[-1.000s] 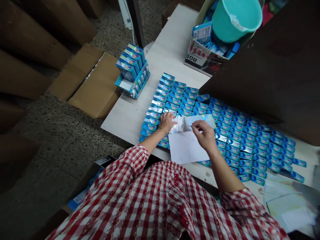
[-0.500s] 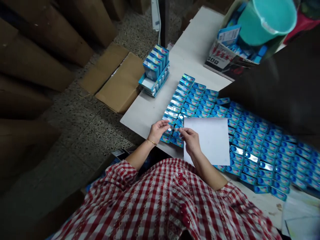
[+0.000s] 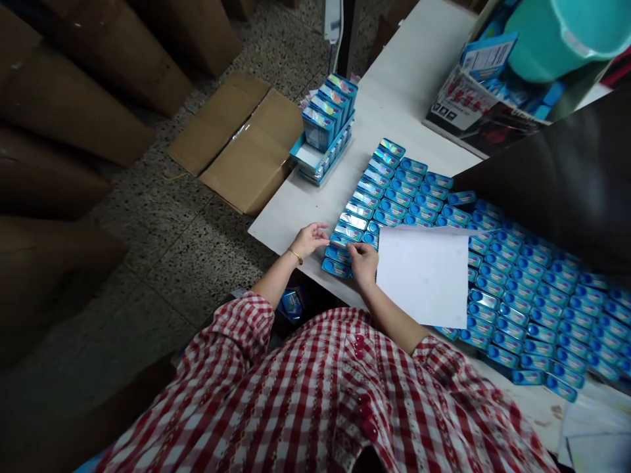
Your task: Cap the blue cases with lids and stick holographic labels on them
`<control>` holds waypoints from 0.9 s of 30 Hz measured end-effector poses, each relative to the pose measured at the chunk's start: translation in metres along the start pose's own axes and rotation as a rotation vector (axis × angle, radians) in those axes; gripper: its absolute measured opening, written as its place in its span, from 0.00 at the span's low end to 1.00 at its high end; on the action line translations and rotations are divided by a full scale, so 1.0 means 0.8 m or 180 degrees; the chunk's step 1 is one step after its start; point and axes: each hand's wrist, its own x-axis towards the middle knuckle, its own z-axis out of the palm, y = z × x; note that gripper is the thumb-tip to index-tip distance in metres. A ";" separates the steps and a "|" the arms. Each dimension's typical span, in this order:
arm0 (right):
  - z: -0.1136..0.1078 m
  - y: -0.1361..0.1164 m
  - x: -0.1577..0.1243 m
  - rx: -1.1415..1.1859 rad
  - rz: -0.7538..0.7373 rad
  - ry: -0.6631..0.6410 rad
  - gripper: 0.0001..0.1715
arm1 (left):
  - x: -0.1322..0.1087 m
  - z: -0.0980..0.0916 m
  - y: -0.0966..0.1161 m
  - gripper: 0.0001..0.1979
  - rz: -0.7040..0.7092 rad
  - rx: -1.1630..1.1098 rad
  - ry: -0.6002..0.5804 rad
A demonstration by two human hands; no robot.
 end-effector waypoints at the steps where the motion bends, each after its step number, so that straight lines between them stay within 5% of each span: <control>1: 0.002 0.002 0.001 -0.0214 -0.0097 0.0036 0.14 | 0.007 -0.003 -0.001 0.24 -0.0020 0.0050 -0.0064; 11: 0.021 0.003 0.001 -0.1431 -0.0428 0.0139 0.15 | 0.046 -0.022 0.000 0.21 0.0051 0.0399 -0.0279; 19: 0.016 0.005 0.006 -0.2119 -0.0879 -0.0053 0.15 | 0.057 -0.003 -0.039 0.20 0.0020 0.0377 -0.0033; 23: -0.006 0.006 0.003 -0.2721 -0.1577 -0.0524 0.18 | 0.049 0.002 -0.056 0.15 0.0165 0.0932 0.0481; 27: -0.022 0.010 -0.001 -0.3260 -0.2167 -0.1150 0.26 | 0.032 -0.001 -0.065 0.18 0.0726 0.1873 -0.0096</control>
